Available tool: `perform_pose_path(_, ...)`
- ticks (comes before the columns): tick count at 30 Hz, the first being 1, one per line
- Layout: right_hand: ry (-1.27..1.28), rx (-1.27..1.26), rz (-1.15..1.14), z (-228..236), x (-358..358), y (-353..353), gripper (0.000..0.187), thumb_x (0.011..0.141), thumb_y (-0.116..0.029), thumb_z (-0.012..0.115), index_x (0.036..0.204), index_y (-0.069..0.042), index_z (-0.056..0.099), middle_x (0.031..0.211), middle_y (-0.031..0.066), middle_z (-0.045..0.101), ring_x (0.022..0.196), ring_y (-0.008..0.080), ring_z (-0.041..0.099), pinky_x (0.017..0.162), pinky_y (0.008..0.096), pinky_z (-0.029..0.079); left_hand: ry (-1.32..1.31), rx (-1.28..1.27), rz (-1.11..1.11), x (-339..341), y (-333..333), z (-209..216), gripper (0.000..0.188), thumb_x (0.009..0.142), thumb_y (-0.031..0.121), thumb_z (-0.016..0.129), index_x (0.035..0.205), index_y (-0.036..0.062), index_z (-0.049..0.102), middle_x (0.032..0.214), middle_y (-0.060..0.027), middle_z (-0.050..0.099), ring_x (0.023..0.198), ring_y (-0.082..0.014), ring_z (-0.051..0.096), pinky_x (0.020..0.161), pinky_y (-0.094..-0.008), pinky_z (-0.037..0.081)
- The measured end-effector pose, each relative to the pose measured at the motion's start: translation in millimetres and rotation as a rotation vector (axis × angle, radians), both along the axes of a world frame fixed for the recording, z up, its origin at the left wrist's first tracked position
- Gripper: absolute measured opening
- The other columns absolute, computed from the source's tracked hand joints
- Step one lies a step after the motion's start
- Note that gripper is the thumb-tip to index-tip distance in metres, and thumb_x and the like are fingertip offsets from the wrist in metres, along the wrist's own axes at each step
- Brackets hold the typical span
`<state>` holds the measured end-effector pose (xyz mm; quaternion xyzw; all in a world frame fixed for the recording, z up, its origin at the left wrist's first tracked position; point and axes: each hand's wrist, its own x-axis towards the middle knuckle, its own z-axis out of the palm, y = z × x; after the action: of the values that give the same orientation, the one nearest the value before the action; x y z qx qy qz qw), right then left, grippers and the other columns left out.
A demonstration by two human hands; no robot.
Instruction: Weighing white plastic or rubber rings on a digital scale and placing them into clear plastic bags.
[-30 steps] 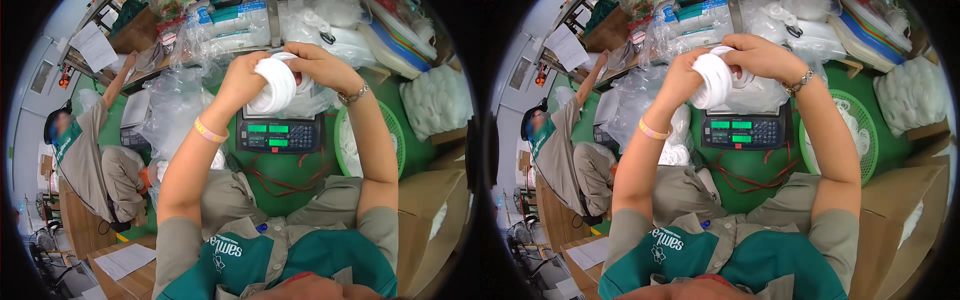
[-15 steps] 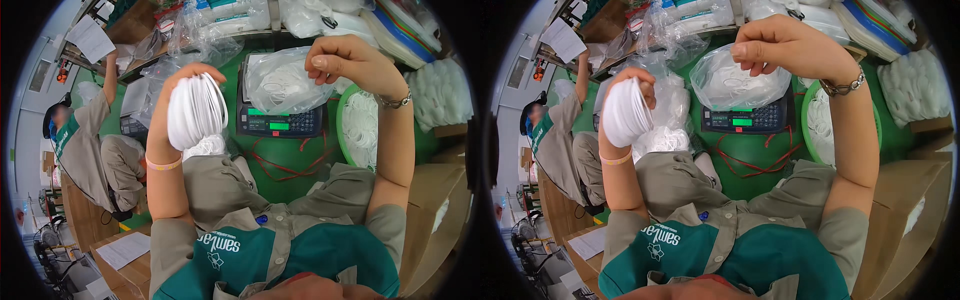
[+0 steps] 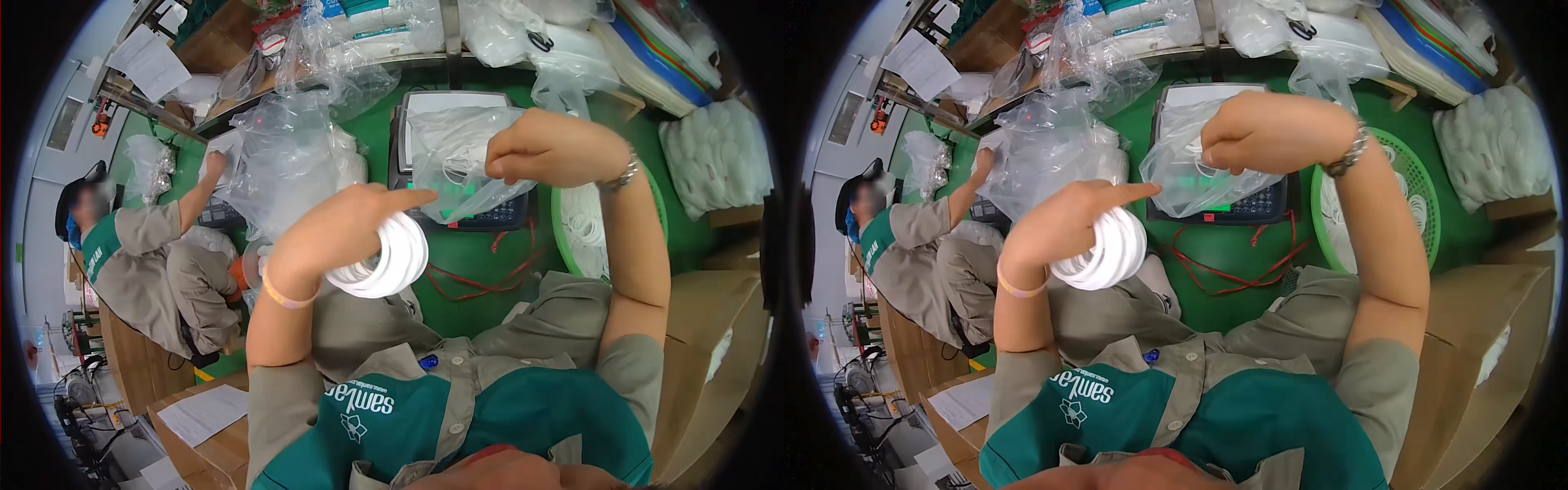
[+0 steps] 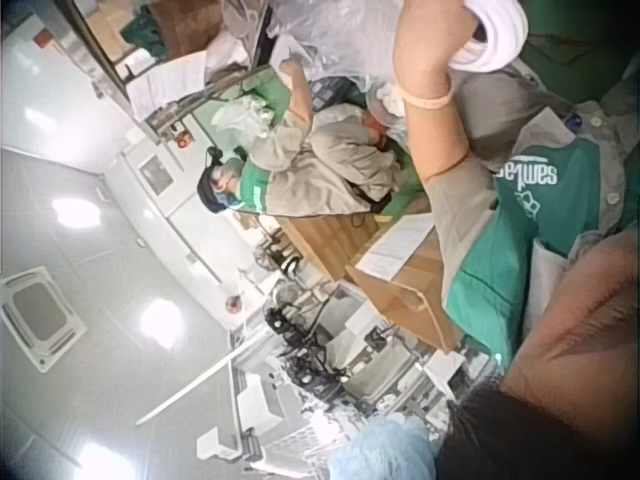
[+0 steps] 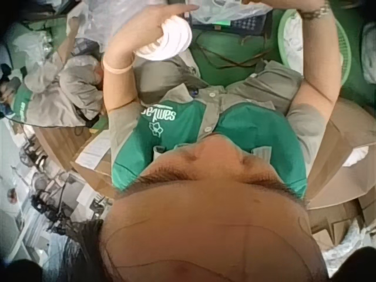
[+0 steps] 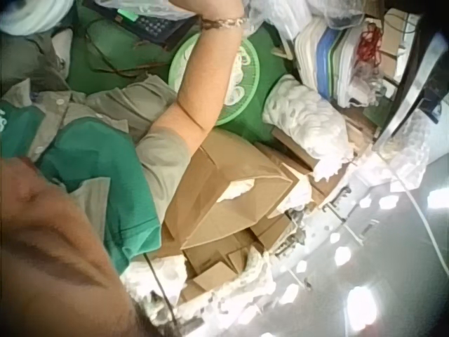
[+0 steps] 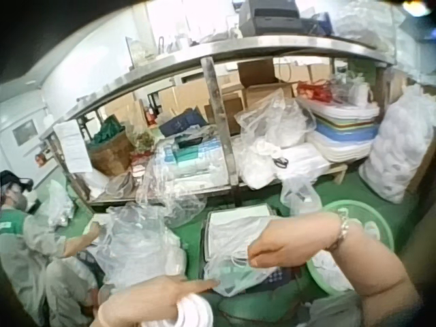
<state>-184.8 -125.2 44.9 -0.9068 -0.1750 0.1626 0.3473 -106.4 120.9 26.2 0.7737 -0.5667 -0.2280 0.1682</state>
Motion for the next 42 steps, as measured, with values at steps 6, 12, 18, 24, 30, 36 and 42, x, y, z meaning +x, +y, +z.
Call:
perform_pose_path(6,0.08,-0.524,-0.067,-135,76,3,0.028,0.076,-0.017,0.045,0.099,-0.004,0.056,0.096,0.018,0.057,0.089,0.0367,0.054,0.079,0.0371,0.043,-0.208,-0.03,0.053,19,-32,-52,0.034,0.058,-0.008,0.046,0.089,-0.002,0.057,0.077,-0.0224,0.058,0.076,-0.0358,0.057,0.067,-0.0408,0.044)
perform_pose_path(12,0.267,-0.773,-0.568,-263,116,-38,0.04,0.085,-0.02,0.029,0.122,-0.023,0.042,0.132,0.0093,0.035,0.12,0.034,0.033,0.094,0.0574,0.022,-0.033,-0.551,0.302,44,-78,-23,0.026,0.06,-0.005,0.047,0.082,-0.0007,0.06,0.08,-0.0221,0.058,0.078,-0.0371,0.056,0.07,-0.0402,0.044)
perform_pose_path(18,-0.13,-0.039,-0.625,-188,166,-88,0.026,0.079,-0.022,0.046,0.091,-0.004,0.059,0.087,0.013,0.06,0.08,0.02,0.054,0.073,0.0333,0.04,-0.029,-0.797,0.516,115,-101,-3,0.026,0.065,0.001,0.048,0.087,0.0022,0.061,0.078,-0.0217,0.059,0.078,-0.0342,0.059,0.07,-0.0371,0.046)
perform_pose_path(24,-0.283,-0.159,-0.618,-126,150,-92,0.023,0.078,-0.023,0.053,0.089,-0.004,0.061,0.083,0.0136,0.061,0.076,0.0265,0.057,0.069,0.0321,0.044,-0.396,-0.415,0.516,161,-131,-52,0.025,0.064,0.004,0.05,0.086,0.0017,0.061,0.081,-0.0237,0.058,0.082,-0.0383,0.056,0.074,-0.0425,0.044)
perform_pose_path(30,-0.222,0.512,-0.716,-108,143,-93,0.017,0.078,-0.02,0.057,0.082,-0.005,0.064,0.068,0.0058,0.06,0.061,0.0124,0.051,0.059,0.0263,0.042,-0.256,-0.694,0.664,157,-128,-47,0.03,0.067,0.002,0.046,0.092,0.0042,0.062,0.087,-0.0212,0.059,0.085,-0.0368,0.056,0.076,-0.0397,0.044)
perform_pose_path(36,-0.306,0.426,-0.613,-87,113,-74,0.019,0.079,-0.018,0.054,0.079,-0.001,0.062,0.067,0.0042,0.058,0.062,0.012,0.05,0.06,0.0255,0.041,-0.003,-0.653,0.526,129,-107,-43,0.034,0.065,0.0,0.047,0.095,0.0059,0.061,0.09,-0.0183,0.061,0.088,-0.032,0.057,0.079,-0.0335,0.044)
perform_pose_path(42,-0.324,0.325,-0.439,-24,56,-34,0.018,0.084,-0.018,0.051,0.084,-0.001,0.059,0.073,-0.0019,0.057,0.063,0.0036,0.044,0.056,0.019,0.038,0.462,-0.897,0.471,54,-67,-9,0.029,0.077,-0.003,0.051,0.105,0.0022,0.056,0.094,-0.0069,0.06,0.088,-0.0116,0.055,0.077,-0.0239,0.043)
